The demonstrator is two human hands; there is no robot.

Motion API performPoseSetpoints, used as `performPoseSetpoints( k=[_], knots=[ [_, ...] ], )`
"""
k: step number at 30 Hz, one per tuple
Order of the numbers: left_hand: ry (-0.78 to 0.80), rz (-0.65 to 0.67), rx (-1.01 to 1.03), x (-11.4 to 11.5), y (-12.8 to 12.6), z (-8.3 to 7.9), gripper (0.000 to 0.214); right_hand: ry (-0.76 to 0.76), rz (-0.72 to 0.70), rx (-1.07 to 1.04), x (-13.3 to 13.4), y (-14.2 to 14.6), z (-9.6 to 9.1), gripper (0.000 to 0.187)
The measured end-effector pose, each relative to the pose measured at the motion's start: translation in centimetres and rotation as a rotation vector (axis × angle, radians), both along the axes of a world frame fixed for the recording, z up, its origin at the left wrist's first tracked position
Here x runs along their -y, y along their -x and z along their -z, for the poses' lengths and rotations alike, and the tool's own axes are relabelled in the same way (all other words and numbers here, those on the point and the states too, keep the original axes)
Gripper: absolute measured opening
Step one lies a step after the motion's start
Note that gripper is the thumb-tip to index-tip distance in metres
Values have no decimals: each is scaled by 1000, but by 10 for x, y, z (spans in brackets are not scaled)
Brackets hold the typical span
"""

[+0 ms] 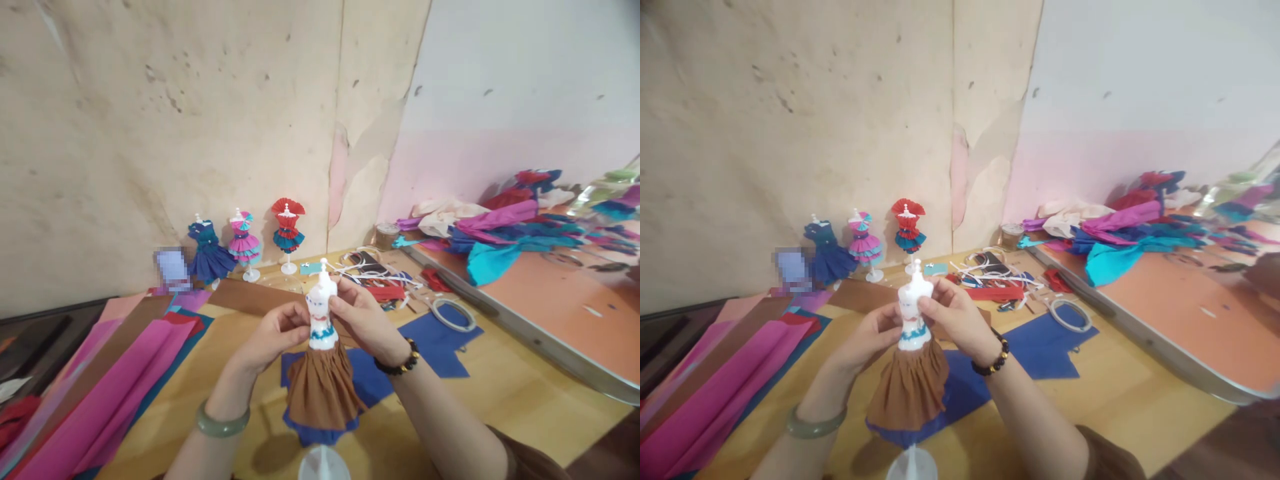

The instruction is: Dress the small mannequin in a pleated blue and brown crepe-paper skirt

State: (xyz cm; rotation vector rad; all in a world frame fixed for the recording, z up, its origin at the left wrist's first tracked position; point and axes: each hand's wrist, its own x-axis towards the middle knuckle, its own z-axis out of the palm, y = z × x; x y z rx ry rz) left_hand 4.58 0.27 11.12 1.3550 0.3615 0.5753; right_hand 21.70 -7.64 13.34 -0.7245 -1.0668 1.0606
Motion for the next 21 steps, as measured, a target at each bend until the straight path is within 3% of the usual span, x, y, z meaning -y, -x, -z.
performPoseSetpoints(
  k=[3, 5, 9, 13, 16, 19, 21],
  knots=[
    [-104, -187, -76, -4, 4, -11, 37, 1, 137, 61, -5, -4, 3, 40],
    [-166, -240, -106, -3, 5, -18, 40, 21, 203, 81, -9, -5, 7, 42],
    [-347, -340, -267, 7, 1, -26, 70, 54, 282, 132, -16, 2, 15, 44],
    [-421, -429, -310, 13, -4, -28, 74, 13, 265, 169, -16, 8, 14, 41],
    [-436, -575, -301, 6, 4, -28, 74, 8, 193, 215, -11, 2, 15, 45],
    [-533, -764, -325, -6, 20, -32, 74, 58, 216, 394, -9, -9, 31, 50],
    [-591, -898, -329, -12, 31, -36, 74, 132, 246, 669, -8, -13, 49, 47]
  ],
)
